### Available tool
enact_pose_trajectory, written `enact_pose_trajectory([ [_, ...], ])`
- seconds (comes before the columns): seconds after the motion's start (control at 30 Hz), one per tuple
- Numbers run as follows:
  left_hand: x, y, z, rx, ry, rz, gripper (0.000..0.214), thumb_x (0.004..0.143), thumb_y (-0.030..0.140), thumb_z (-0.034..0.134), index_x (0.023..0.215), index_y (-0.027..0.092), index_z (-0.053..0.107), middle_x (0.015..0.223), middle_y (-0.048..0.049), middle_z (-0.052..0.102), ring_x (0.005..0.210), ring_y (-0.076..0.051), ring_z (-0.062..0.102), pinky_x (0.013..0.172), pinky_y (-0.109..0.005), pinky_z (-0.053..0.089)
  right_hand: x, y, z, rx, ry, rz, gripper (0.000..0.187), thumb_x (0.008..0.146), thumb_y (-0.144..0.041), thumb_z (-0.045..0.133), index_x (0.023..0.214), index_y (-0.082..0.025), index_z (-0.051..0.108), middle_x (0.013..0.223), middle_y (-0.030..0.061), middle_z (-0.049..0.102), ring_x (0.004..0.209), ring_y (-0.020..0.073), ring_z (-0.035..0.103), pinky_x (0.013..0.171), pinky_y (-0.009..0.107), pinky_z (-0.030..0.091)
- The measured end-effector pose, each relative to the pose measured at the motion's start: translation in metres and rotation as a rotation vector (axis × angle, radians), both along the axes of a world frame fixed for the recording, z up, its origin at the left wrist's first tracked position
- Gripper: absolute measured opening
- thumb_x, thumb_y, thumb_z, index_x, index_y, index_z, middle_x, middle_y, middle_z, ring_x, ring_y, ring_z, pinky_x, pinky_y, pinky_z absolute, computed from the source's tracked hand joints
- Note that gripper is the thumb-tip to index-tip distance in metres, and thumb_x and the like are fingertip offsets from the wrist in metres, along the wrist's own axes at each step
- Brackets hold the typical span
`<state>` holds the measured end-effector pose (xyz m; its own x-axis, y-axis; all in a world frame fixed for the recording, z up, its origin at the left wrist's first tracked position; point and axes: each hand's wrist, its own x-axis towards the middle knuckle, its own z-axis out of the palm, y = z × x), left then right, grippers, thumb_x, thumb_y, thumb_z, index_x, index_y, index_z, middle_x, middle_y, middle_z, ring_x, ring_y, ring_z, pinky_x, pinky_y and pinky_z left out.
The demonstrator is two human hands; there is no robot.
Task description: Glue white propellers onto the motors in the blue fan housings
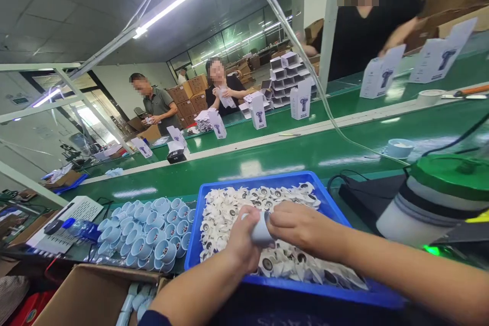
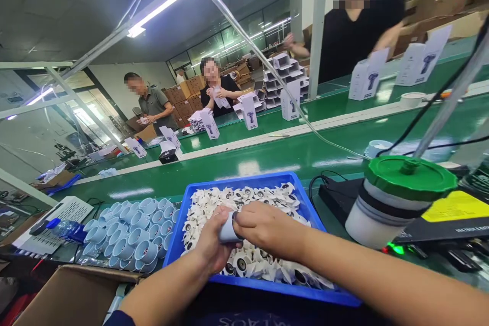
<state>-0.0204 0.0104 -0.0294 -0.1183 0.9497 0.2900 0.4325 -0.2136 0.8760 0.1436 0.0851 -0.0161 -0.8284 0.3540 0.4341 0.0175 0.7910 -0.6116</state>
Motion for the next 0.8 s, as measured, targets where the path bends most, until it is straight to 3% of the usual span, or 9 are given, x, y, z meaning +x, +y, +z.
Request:
enact_pose_trajectory([
  [0.1, -0.005, -0.004, 0.004, 0.304, -0.094, -0.042, 0.026, 0.087, 0.044, 0.062, 0.099, 0.02, 0.063, 0.086, -0.0052, 0.068, 0.075, -0.018, 0.067, 0.068, -0.032, 0.057, 0.0, -0.004, -0.002, -0.046, -0.019, -0.042, 0.026, 0.093, -0.026, 0.048, 0.076, -0.013, 0.063, 0.068, 0.0032, 0.045, 0.067, 0.0148, 0.041, 0.069, 0.028, 0.039],
  [0.2, -0.021, 0.0, 0.007, 0.618, 0.037, -0.347, 0.027, 0.061, 0.032, 0.085, 0.081, 0.027, 0.066, 0.079, -0.0016, 0.066, 0.08, -0.021, 0.066, 0.075, -0.037, 0.057, -0.004, -0.018, -0.002, -0.133, -0.071, -0.066, 0.027, 0.095, -0.027, 0.051, 0.075, -0.011, 0.062, 0.06, -0.0017, 0.041, 0.055, 0.0099, 0.039, 0.054, 0.021, 0.034],
  [0.27, -0.024, 0.003, 0.008, 0.497, -0.032, -0.446, 0.031, 0.055, 0.036, 0.088, 0.069, 0.026, 0.063, 0.071, 0.0, 0.062, 0.073, -0.02, 0.064, 0.07, -0.036, 0.057, -0.004, -0.023, 0.002, -0.146, -0.087, -0.066, 0.025, 0.093, -0.026, 0.055, 0.074, -0.012, 0.063, 0.06, -0.0023, 0.04, 0.056, 0.0099, 0.04, 0.055, 0.02, 0.034],
  [0.37, -0.01, -0.001, 0.004, 0.109, -0.398, -0.21, 0.041, 0.07, 0.058, 0.077, 0.08, 0.023, 0.059, 0.075, -0.0008, 0.061, 0.066, -0.017, 0.061, 0.062, -0.033, 0.054, -0.001, -0.016, 0.012, -0.095, -0.07, -0.073, 0.019, 0.09, -0.02, 0.054, 0.077, -0.014, 0.066, 0.068, 0.0008, 0.043, 0.069, 0.0133, 0.041, 0.071, 0.026, 0.039],
  [0.43, -0.001, -0.006, 0.001, -0.047, -0.538, -0.097, 0.037, 0.087, 0.058, 0.06, 0.091, 0.022, 0.056, 0.075, -0.0003, 0.059, 0.06, -0.015, 0.057, 0.057, -0.03, 0.051, 0.0, -0.01, 0.016, -0.072, -0.07, -0.052, 0.016, 0.087, -0.018, 0.054, 0.079, -0.015, 0.068, 0.071, 0.0018, 0.045, 0.072, 0.0142, 0.04, 0.079, 0.03, 0.039],
  [0.53, -0.004, -0.009, -0.001, 0.174, -0.365, -0.044, 0.027, 0.082, 0.044, 0.069, 0.093, 0.022, 0.059, 0.085, -0.0032, 0.063, 0.076, -0.018, 0.062, 0.072, -0.035, 0.053, -0.004, -0.011, 0.012, -0.119, -0.08, -0.069, 0.019, 0.089, -0.021, 0.054, 0.078, -0.013, 0.066, 0.068, 0.0012, 0.044, 0.068, 0.0129, 0.04, 0.071, 0.026, 0.039],
  [0.63, -0.02, -0.007, -0.001, 0.475, -0.047, -0.283, 0.027, 0.059, 0.029, 0.085, 0.078, 0.025, 0.066, 0.082, -0.002, 0.064, 0.081, -0.021, 0.063, 0.08, -0.039, 0.053, -0.01, -0.024, 0.0, -0.211, -0.113, -0.064, 0.036, 0.099, -0.026, 0.041, 0.075, -0.011, 0.062, 0.059, -0.0016, 0.04, 0.053, 0.0091, 0.038, 0.052, 0.02, 0.034],
  [0.7, -0.023, -0.007, -0.002, 0.357, -0.096, -0.437, 0.033, 0.048, 0.03, 0.089, 0.066, 0.024, 0.062, 0.07, 0.0003, 0.06, 0.071, -0.019, 0.06, 0.073, -0.036, 0.054, -0.009, -0.03, -0.006, -0.235, -0.124, -0.031, 0.041, 0.101, -0.032, 0.04, 0.073, -0.011, 0.061, 0.057, -0.0018, 0.04, 0.05, 0.0085, 0.037, 0.049, 0.019, 0.032],
  [0.8, -0.009, -0.01, -0.006, -0.013, -0.505, -0.213, 0.048, 0.054, 0.057, 0.084, 0.072, 0.022, 0.057, 0.071, 0.0004, 0.056, 0.067, -0.017, 0.058, 0.066, -0.034, 0.053, -0.001, -0.021, -0.01, -0.147, -0.05, -0.007, 0.042, 0.101, -0.039, 0.043, 0.079, -0.013, 0.066, 0.066, 0.003, 0.045, 0.065, 0.0132, 0.042, 0.061, 0.024, 0.038],
])
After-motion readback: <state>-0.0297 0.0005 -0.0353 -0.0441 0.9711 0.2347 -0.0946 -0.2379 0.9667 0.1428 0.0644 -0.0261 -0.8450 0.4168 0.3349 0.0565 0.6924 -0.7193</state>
